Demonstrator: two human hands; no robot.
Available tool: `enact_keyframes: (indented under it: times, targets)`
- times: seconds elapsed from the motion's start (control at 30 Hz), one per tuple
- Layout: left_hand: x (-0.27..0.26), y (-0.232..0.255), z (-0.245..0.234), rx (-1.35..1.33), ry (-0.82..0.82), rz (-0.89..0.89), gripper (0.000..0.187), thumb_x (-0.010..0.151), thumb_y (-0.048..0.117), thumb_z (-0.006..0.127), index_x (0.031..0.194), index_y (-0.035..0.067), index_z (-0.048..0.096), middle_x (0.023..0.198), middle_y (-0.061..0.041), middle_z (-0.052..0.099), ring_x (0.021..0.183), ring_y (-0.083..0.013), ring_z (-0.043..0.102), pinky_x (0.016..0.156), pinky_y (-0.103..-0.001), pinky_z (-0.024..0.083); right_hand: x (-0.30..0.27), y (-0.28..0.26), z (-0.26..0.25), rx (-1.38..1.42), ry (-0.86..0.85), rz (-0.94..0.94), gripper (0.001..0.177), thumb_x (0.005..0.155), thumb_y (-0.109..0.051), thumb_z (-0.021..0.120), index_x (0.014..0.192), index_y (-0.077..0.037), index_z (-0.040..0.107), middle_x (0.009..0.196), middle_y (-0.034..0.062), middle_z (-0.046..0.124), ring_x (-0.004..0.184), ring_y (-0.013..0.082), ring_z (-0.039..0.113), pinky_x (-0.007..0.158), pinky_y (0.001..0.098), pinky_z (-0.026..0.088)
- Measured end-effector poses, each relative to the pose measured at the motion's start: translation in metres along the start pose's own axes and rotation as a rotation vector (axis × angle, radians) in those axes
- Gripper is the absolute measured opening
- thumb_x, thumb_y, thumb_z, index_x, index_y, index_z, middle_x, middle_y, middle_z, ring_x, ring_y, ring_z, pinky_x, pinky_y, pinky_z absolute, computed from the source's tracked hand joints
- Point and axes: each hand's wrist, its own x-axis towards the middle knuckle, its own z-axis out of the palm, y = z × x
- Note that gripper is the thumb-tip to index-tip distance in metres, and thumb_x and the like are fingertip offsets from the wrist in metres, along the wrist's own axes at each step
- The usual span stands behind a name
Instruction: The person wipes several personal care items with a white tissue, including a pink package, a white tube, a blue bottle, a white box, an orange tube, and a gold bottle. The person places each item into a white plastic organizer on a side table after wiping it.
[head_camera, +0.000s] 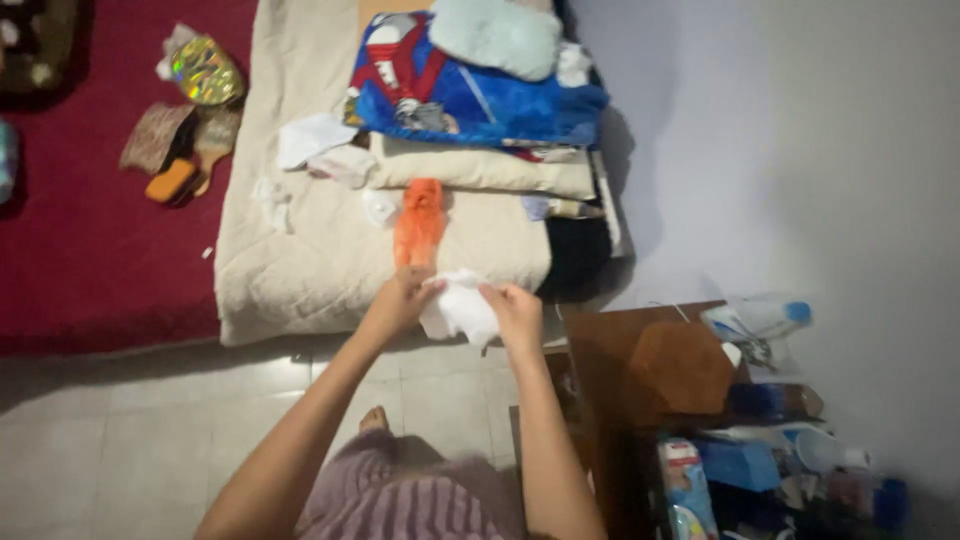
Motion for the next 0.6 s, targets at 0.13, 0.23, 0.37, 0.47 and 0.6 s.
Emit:
enact_keyframes:
  times: [0.13, 0.23, 0.37, 0.47, 0.6]
  targets:
    - [0.022, 0.007, -0.038, -0.198, -0.031, -0.031, 0.034, 0.099, 0.033, 0.063, 0.110, 0.002, 0.073, 0.109, -0.016, 0.075, 0.093, -0.0269, 0.073, 0.083, -0.036, 0.055, 0.038, 0.027, 0.029, 0.058, 0.014, -0.038, 0.019, 0.094, -0.018, 0.074, 0.094, 0.001, 0.077, 0.080, 0.0021, 0.073, 0.070, 0.0065, 0.060, 0.062, 0.0237, 0.048]
    - [0.063, -0.010, -0.033, -0.122, -0.064, 0.010, 0.034, 0.096, 0.031, 0.066, 0.113, 0.002, 0.075, 0.100, -0.017, 0.076, 0.088, -0.0245, 0.074, 0.079, -0.036, 0.056, 0.073, 0.050, 0.029, 0.138, -0.026, 0.034, 0.018, 0.091, -0.019, 0.071, 0.099, -0.003, 0.076, 0.085, -0.0025, 0.074, 0.074, 0.0039, 0.064, 0.067, 0.0205, 0.051]
    - [0.093, 0.024, -0.023, -0.193, -0.269, -0.199, 0.037, 0.098, 0.034, 0.066, 0.107, 0.000, 0.076, 0.082, -0.012, 0.076, 0.073, -0.0163, 0.070, 0.070, -0.033, 0.055, 0.106, 0.082, 0.020, 0.221, 0.034, 0.300, 0.017, 0.092, -0.020, 0.077, 0.093, -0.004, 0.073, 0.074, -0.0038, 0.062, 0.064, 0.0064, 0.050, 0.058, 0.0235, 0.038]
    - [0.135, 0.007, 0.007, -0.230, -0.161, -0.225, 0.037, 0.096, 0.035, 0.066, 0.108, 0.000, 0.075, 0.078, -0.008, 0.075, 0.071, -0.0118, 0.065, 0.067, -0.032, 0.053, 0.182, 0.121, -0.003, 0.299, 0.130, 0.382, 0.018, 0.091, -0.022, 0.077, 0.092, -0.005, 0.070, 0.071, -0.0008, 0.061, 0.063, 0.0110, 0.055, 0.059, 0.0268, 0.045]
    - [0.204, -0.008, 0.035, -0.176, -0.192, -0.530, 0.039, 0.098, 0.037, 0.066, 0.097, -0.001, 0.075, 0.071, -0.010, 0.065, 0.062, -0.0155, 0.053, 0.058, -0.038, 0.044, 0.287, 0.193, -0.047, 0.600, 0.282, 0.602, 0.026, 0.093, -0.033, 0.071, 0.100, -0.008, 0.066, 0.075, 0.0047, 0.064, 0.068, 0.0182, 0.065, 0.060, 0.0338, 0.054]
